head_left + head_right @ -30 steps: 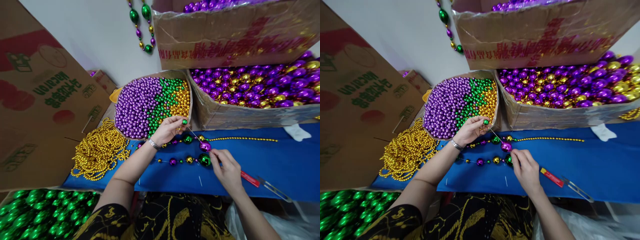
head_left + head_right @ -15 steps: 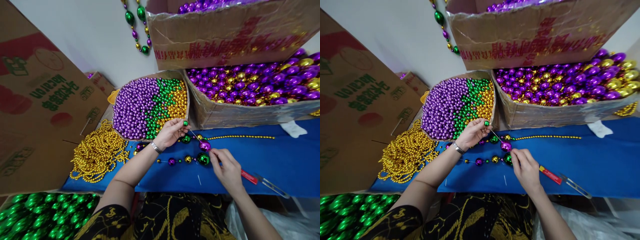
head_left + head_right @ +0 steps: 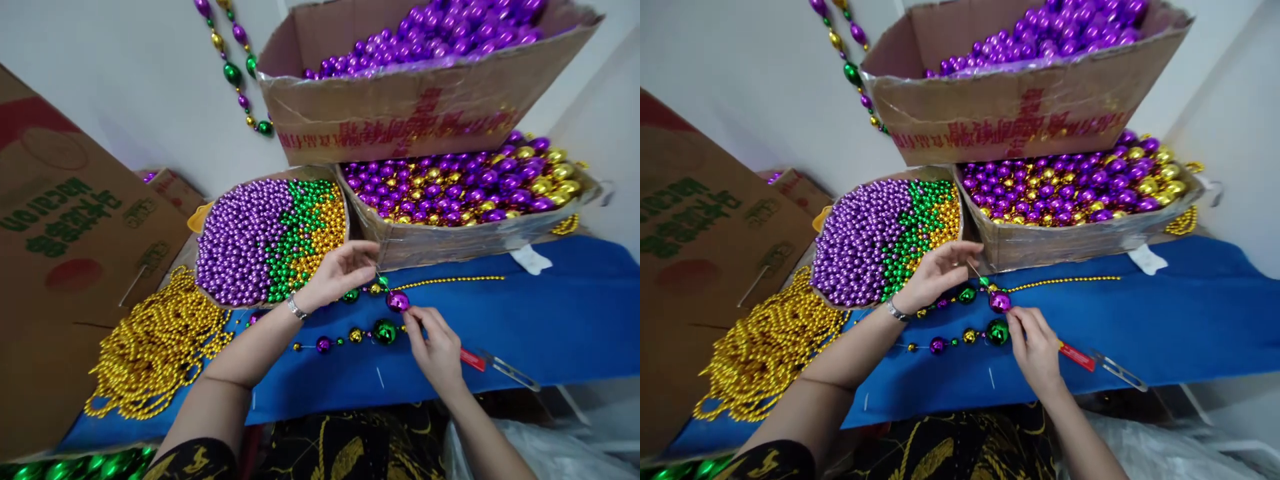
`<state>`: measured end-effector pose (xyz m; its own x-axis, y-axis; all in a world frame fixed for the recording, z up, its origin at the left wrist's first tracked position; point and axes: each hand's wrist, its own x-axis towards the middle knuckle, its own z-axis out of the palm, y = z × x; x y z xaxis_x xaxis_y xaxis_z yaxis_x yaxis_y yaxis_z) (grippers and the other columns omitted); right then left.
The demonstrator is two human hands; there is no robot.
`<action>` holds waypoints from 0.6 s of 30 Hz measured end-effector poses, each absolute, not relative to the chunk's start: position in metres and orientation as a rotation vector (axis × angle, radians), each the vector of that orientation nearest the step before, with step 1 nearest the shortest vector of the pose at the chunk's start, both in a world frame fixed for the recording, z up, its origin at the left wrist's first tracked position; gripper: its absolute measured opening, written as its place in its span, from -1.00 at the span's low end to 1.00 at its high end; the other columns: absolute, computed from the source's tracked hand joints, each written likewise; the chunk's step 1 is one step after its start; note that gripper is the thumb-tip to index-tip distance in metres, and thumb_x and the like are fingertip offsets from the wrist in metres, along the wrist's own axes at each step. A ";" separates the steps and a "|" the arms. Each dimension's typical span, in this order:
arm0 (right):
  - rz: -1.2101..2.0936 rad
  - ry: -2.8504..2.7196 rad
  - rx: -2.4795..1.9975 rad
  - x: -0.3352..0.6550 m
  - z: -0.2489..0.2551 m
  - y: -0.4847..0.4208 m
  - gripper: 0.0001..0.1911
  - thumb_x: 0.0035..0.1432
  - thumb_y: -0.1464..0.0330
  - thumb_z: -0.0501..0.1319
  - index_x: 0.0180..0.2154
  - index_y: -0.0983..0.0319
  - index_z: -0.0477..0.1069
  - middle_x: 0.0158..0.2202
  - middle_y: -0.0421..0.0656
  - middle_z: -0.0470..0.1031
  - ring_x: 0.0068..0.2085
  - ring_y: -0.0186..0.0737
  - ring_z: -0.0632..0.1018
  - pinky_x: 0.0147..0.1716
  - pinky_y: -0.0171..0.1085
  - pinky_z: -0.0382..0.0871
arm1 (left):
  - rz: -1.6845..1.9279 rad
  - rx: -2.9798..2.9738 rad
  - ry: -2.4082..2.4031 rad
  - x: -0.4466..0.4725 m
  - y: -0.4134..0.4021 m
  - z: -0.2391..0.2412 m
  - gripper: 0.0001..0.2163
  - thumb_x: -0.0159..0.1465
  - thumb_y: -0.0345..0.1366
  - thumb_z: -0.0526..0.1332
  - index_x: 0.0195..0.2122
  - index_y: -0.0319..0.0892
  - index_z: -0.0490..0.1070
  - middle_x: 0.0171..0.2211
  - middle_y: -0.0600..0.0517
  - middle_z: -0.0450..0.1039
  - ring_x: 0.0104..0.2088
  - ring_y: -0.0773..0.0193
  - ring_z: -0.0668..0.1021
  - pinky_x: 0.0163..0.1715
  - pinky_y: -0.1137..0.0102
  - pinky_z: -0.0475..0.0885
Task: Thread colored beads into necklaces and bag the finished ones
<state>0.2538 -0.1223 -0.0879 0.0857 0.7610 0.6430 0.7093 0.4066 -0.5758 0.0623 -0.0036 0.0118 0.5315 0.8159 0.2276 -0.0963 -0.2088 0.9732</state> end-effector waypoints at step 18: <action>0.094 -1.550 -1.350 0.301 -0.105 -0.124 -0.91 0.29 0.46 0.16 -0.18 0.21 0.40 -0.32 -0.18 0.47 -0.30 -0.33 0.54 -0.28 -0.38 0.42 | -0.619 2.875 0.919 0.158 0.180 0.083 -0.82 -0.11 -0.39 0.38 -0.42 -0.08 0.59 -0.45 0.05 0.55 -0.32 0.20 0.51 -0.23 0.36 0.30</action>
<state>0.3009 -0.1237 -0.1053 0.1638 0.7661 0.6215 0.6849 0.3651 -0.6305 0.1580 0.1797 0.0833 0.7417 0.5437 -0.3928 0.5681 -0.8205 -0.0631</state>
